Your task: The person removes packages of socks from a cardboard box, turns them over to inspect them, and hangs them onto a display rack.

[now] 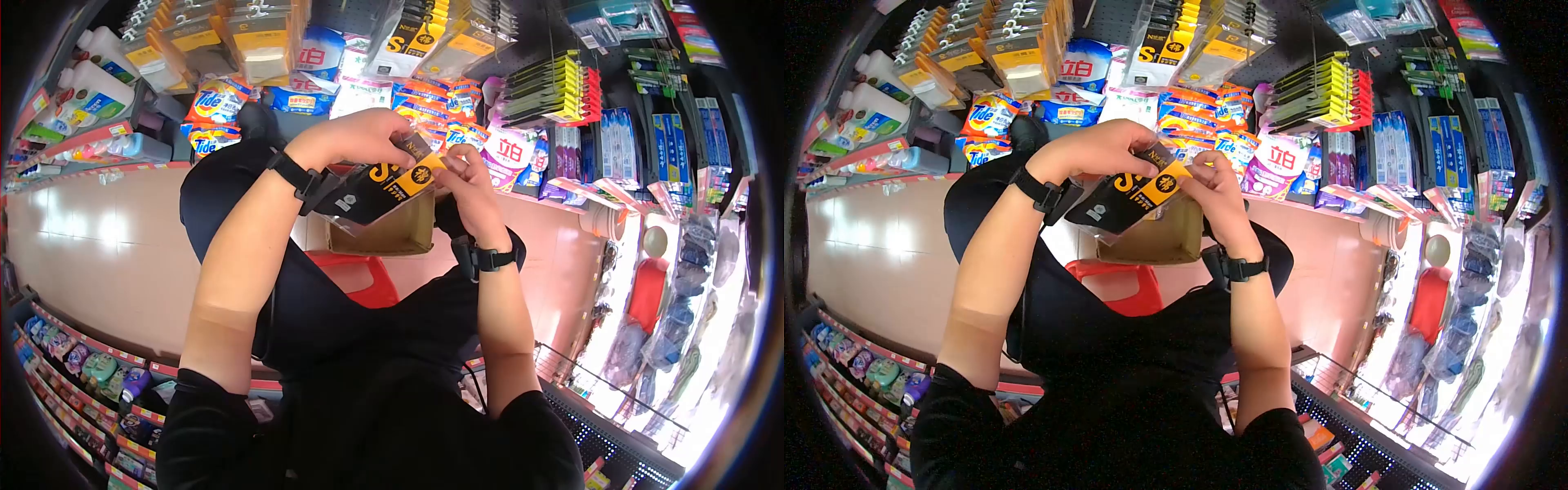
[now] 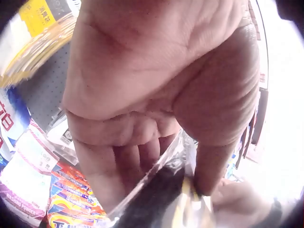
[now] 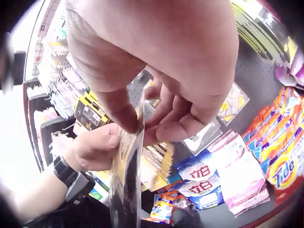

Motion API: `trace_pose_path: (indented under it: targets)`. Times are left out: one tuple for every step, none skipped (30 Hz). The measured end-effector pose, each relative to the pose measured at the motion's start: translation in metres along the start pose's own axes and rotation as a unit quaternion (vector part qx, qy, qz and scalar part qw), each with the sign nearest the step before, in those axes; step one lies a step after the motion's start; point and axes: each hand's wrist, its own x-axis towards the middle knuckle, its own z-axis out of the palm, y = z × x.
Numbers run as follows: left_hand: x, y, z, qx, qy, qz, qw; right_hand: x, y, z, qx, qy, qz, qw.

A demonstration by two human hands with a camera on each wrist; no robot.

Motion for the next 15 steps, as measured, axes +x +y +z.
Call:
trace_pose_path:
  targets:
    - [-0.002, 0.003, -0.002, -0.031, -0.001, 0.007, 1.000, -0.001, -0.001, 0.001, 0.053, 0.008, -0.004, 0.999]
    - [-0.002, 0.001, -0.001, -0.033, 0.002, 0.008, 0.999, 0.003, 0.013, -0.007, 0.052, 0.015, -0.008, 0.998]
    - [0.000, -0.003, 0.000, -0.093, 0.019, 0.000, 0.995, 0.002, 0.011, -0.002, 0.050, 0.012, -0.007, 0.999]
    - [0.001, -0.004, 0.001, -0.153, 0.036, -0.007, 0.988, -0.002, 0.008, 0.008, 0.098, 0.020, 0.001, 0.995]
    - [0.001, -0.004, 0.000, -0.154, 0.039, -0.007, 0.987, -0.005, 0.008, 0.017, 0.146, 0.028, 0.009, 0.989]
    - [0.001, -0.002, 0.000, -0.211, 0.063, -0.009, 0.975, -0.008, 0.010, 0.023, 0.144, 0.015, 0.006, 0.990]
    - [-0.001, 0.004, -0.002, -0.266, 0.086, -0.011, 0.960, -0.010, 0.019, 0.021, 0.142, 0.012, 0.006, 0.990]
    - [-0.005, 0.011, -0.003, -0.292, 0.108, 0.013, 0.950, -0.011, 0.034, 0.016, 0.113, 0.003, 0.039, 0.993]
    - [-0.006, 0.014, -0.006, -0.292, 0.110, 0.013, 0.950, -0.013, 0.042, 0.014, 0.083, -0.006, 0.072, 0.994]
    - [-0.007, 0.015, -0.007, -0.329, 0.127, -0.002, 0.936, -0.017, 0.037, 0.025, 0.110, -0.036, 0.053, 0.992]
    - [-0.007, 0.016, -0.009, -0.364, 0.144, -0.017, 0.920, -0.023, 0.029, 0.038, 0.130, -0.032, 0.027, 0.991]
    - [-0.009, 0.018, -0.011, -0.374, 0.146, -0.035, 0.915, -0.023, 0.030, 0.039, 0.129, -0.023, 0.031, 0.991]
    - [-0.008, 0.017, -0.011, -0.374, 0.147, -0.035, 0.915, -0.023, 0.033, 0.038, 0.129, -0.015, 0.035, 0.991]
    - [-0.006, 0.016, -0.011, -0.370, 0.159, -0.048, 0.914, -0.023, 0.035, 0.037, 0.129, -0.015, 0.035, 0.991]
    - [-0.005, 0.016, -0.010, -0.365, 0.171, -0.061, 0.913, -0.022, 0.038, 0.037, 0.133, -0.014, 0.027, 0.991]
